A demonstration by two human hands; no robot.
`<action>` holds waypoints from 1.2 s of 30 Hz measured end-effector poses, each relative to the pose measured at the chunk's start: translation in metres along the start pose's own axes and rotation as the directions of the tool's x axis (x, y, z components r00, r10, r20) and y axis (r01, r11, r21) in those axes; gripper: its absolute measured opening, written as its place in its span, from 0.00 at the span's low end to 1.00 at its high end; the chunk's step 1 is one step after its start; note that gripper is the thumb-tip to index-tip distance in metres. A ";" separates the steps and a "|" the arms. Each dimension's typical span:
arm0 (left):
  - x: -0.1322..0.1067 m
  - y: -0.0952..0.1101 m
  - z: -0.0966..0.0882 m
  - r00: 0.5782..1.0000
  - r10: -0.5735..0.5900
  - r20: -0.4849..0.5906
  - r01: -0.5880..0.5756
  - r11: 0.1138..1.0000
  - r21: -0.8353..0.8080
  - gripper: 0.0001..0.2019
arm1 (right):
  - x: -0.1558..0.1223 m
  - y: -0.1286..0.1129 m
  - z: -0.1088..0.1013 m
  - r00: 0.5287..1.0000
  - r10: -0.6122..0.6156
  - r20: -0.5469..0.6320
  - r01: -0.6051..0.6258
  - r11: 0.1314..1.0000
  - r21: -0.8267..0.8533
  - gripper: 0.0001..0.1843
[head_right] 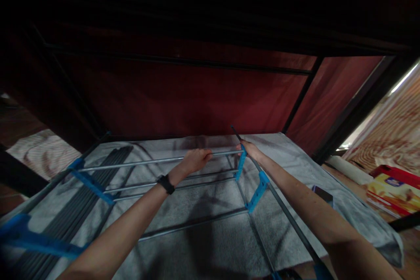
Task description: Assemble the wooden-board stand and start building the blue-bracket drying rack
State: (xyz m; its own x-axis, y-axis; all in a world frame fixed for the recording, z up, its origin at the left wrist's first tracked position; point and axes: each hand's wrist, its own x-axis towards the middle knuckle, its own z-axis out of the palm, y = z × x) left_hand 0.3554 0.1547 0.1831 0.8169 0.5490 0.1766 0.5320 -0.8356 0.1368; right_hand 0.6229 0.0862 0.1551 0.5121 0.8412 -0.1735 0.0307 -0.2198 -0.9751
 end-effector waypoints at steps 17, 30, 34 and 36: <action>-0.043 -0.035 0.003 0.991 -0.014 -0.137 0.040 0.980 0.195 0.15 | -0.007 -0.004 0.001 1.000 0.013 0.021 -0.012 1.000 -0.018 0.16; -0.041 -0.030 -0.006 0.998 -0.026 -0.050 0.035 0.979 0.201 0.18 | -0.002 0.001 -0.003 0.999 0.009 0.042 -0.006 0.999 -0.049 0.17; -0.040 -0.028 -0.007 0.998 -0.047 -0.034 0.052 0.983 0.178 0.18 | -0.003 0.000 -0.003 0.999 -0.001 0.038 0.004 0.997 -0.071 0.18; -0.040 -0.028 -0.006 0.999 -0.042 -0.034 0.048 0.983 0.175 0.19 | -0.003 0.001 -0.003 1.000 -0.009 0.027 0.012 0.995 -0.094 0.18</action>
State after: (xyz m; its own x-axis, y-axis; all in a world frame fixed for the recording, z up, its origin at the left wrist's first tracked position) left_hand 0.3064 0.1566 0.1782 0.7857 0.5842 0.2035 0.6010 -0.7988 -0.0275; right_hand 0.6237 0.0823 0.1554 0.4881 0.8564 -0.1683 0.1173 -0.2554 -0.9597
